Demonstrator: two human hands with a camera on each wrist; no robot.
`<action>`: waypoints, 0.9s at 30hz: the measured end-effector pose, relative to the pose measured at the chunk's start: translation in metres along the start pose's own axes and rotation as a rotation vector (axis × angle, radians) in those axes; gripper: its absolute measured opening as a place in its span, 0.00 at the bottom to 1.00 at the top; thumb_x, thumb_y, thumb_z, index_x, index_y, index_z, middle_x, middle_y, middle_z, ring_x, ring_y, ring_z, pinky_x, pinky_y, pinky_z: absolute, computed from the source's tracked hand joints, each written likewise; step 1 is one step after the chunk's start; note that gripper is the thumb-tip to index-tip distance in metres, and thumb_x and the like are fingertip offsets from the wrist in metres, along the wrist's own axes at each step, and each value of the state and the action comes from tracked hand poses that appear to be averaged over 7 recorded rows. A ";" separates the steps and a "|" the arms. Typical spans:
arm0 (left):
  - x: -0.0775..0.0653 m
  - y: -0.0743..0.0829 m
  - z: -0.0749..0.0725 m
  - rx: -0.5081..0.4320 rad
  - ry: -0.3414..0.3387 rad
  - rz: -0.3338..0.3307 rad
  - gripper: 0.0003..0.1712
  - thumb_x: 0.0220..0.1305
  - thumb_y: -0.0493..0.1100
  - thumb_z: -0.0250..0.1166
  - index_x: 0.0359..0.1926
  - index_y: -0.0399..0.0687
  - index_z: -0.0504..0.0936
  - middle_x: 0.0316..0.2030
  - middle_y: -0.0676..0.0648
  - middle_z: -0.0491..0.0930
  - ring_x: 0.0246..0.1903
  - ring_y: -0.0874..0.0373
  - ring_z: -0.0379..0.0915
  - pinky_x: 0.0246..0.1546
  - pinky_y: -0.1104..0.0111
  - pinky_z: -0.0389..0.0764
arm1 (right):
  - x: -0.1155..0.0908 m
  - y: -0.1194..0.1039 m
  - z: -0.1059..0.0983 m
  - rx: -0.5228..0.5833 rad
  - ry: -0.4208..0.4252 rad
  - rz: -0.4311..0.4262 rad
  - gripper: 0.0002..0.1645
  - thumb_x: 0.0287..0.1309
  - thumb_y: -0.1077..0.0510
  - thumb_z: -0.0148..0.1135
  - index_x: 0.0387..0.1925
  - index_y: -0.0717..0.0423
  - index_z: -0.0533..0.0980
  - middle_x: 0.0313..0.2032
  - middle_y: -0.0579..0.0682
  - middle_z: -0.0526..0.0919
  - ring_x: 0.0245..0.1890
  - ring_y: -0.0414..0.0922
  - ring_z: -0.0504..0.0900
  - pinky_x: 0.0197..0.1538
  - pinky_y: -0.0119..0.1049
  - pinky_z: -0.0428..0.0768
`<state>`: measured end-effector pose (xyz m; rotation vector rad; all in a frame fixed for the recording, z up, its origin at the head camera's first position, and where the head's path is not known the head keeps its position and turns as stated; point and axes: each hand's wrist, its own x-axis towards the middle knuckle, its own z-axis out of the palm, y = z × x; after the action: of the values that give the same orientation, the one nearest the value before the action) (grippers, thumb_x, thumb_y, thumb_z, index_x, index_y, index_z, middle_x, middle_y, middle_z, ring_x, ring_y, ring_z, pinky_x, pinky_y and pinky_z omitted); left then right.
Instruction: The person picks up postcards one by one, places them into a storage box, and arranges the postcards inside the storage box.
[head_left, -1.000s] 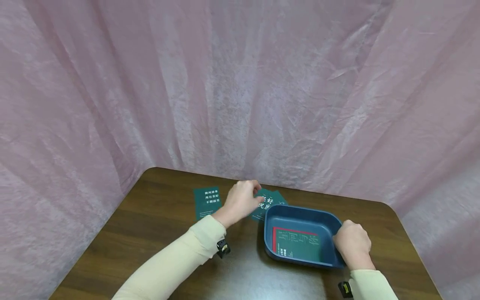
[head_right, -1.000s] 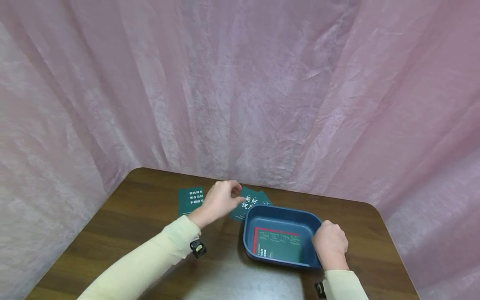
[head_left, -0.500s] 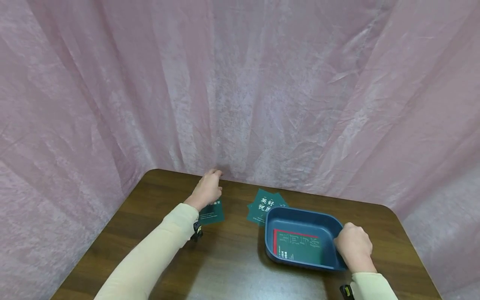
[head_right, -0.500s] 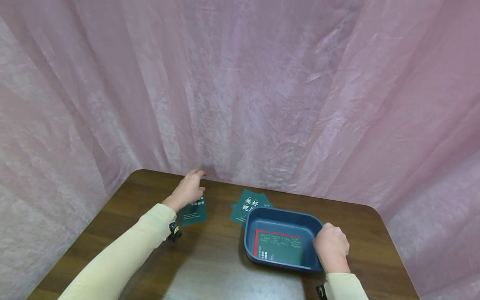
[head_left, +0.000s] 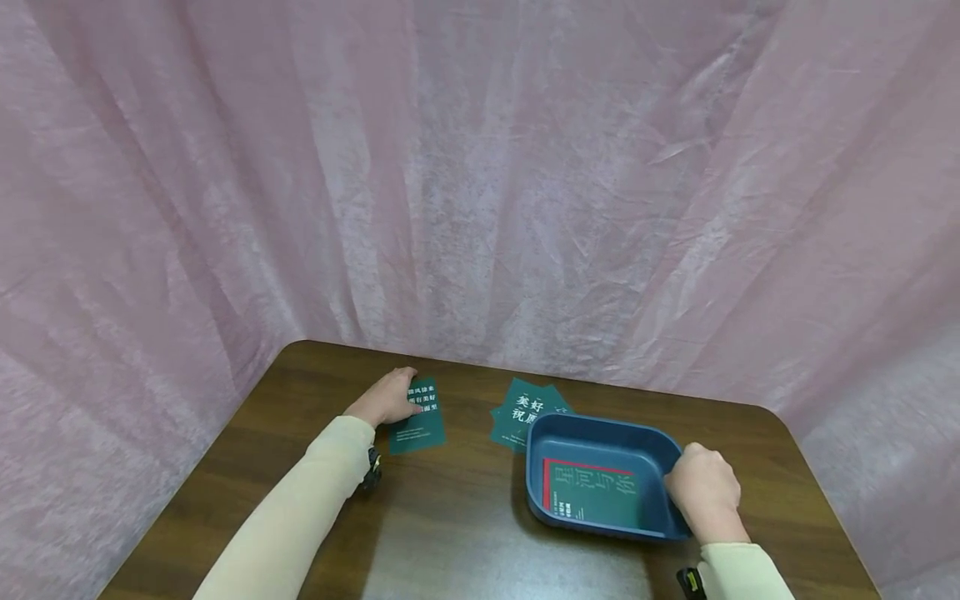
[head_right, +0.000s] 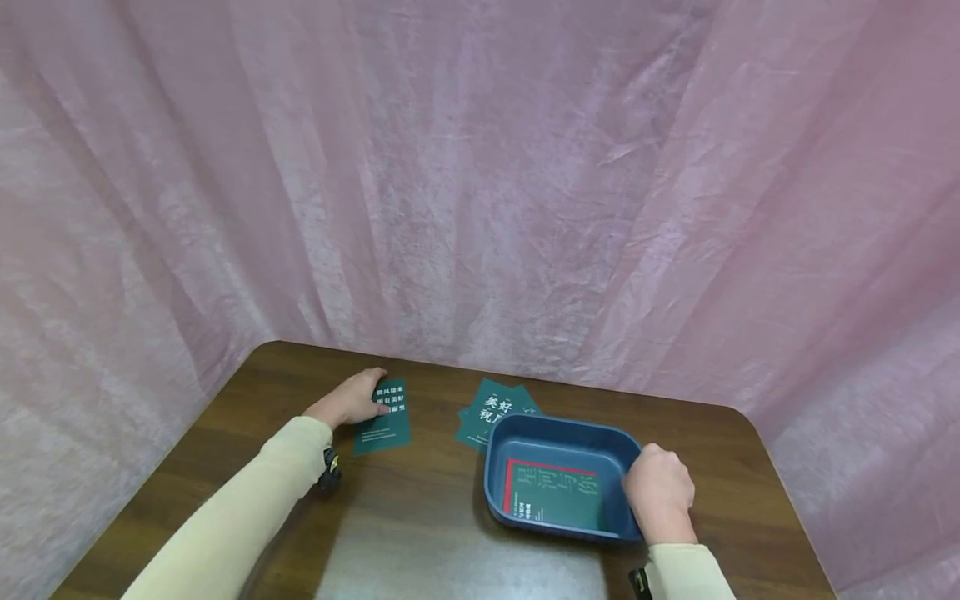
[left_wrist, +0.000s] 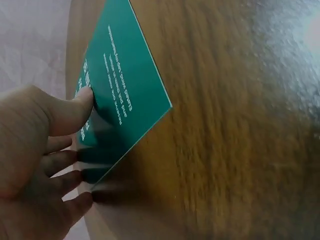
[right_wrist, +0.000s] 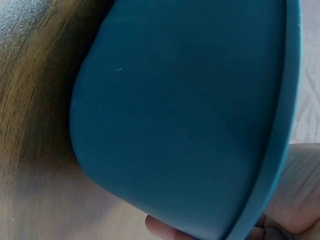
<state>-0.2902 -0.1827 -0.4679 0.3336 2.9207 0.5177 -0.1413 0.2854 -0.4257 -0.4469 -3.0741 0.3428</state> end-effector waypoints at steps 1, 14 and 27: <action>-0.001 0.000 0.000 -0.004 0.001 -0.007 0.45 0.56 0.51 0.67 0.68 0.41 0.57 0.65 0.40 0.59 0.63 0.46 0.54 0.59 0.55 0.58 | 0.000 0.000 0.000 0.000 0.001 -0.002 0.15 0.44 0.59 0.57 0.31 0.69 0.72 0.24 0.64 0.74 0.22 0.55 0.75 0.17 0.47 0.71; -0.001 0.019 -0.010 0.170 0.038 -0.038 0.43 0.49 0.49 0.72 0.62 0.38 0.63 0.56 0.36 0.67 0.54 0.43 0.64 0.50 0.55 0.69 | 0.001 -0.003 -0.001 0.000 -0.001 0.001 0.16 0.45 0.58 0.57 0.31 0.70 0.72 0.24 0.65 0.74 0.23 0.56 0.75 0.17 0.48 0.71; -0.013 0.020 -0.013 0.024 -0.108 -0.250 0.49 0.43 0.51 0.75 0.61 0.37 0.59 0.45 0.35 0.68 0.44 0.41 0.63 0.47 0.50 0.66 | 0.000 -0.001 0.001 -0.005 -0.017 0.021 0.16 0.47 0.59 0.57 0.32 0.71 0.71 0.23 0.63 0.74 0.21 0.54 0.74 0.16 0.46 0.71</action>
<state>-0.2763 -0.1720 -0.4474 -0.0026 2.8094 0.4137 -0.1414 0.2840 -0.4263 -0.4786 -3.0897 0.3411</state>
